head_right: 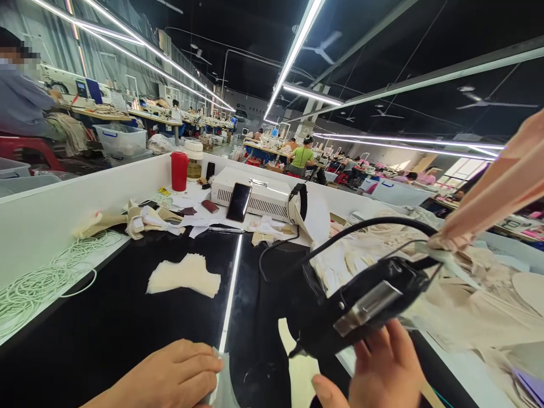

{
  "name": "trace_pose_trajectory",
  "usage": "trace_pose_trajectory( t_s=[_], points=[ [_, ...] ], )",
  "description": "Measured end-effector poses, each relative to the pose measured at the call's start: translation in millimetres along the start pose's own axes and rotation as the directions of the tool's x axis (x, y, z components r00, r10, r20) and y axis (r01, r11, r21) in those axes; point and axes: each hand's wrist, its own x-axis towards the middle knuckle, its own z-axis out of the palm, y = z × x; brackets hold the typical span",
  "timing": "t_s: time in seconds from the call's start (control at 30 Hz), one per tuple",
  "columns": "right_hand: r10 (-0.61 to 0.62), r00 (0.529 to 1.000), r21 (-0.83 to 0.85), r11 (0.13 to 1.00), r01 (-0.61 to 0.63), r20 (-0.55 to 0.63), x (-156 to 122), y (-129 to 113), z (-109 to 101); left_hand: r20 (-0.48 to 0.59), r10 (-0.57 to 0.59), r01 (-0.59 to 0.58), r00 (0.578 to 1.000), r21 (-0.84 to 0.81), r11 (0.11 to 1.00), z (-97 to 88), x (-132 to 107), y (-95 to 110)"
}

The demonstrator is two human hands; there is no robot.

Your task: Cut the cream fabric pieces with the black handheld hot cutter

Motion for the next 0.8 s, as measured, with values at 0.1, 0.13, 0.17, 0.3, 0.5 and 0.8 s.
trace_pose_trajectory(
  t_s=[0.1,0.13,0.17,0.3,0.5,0.8],
  points=[
    [0.149,0.986,0.177,0.971,-0.16,0.075,14,-22,35,-0.011,0.018,-0.018,1.0,0.028,0.999,-0.6,1,0],
    [0.219,0.971,0.209,0.949,-0.234,0.097,17,-27,42,-0.015,0.027,-0.026,1.0,0.036,0.999,-1.0,1,0],
    [0.258,0.96,0.222,0.935,-0.276,0.11,20,-32,47,-0.014,0.025,-0.024,1.0,0.037,0.999,-1.3,2,0],
    [0.246,0.951,0.219,0.933,-0.285,0.187,19,-39,54,-0.01,0.033,-0.033,0.999,0.045,0.998,0.3,1,-2],
    [0.182,0.954,0.391,0.882,-0.265,0.237,-3,-47,94,0.016,0.041,-0.043,0.999,0.09,0.995,2.1,-2,-3],
    [0.112,0.965,0.484,0.847,-0.218,0.238,-20,-42,122,0.032,0.07,-0.074,0.997,0.133,0.988,-2.8,-2,-6]
  ],
)
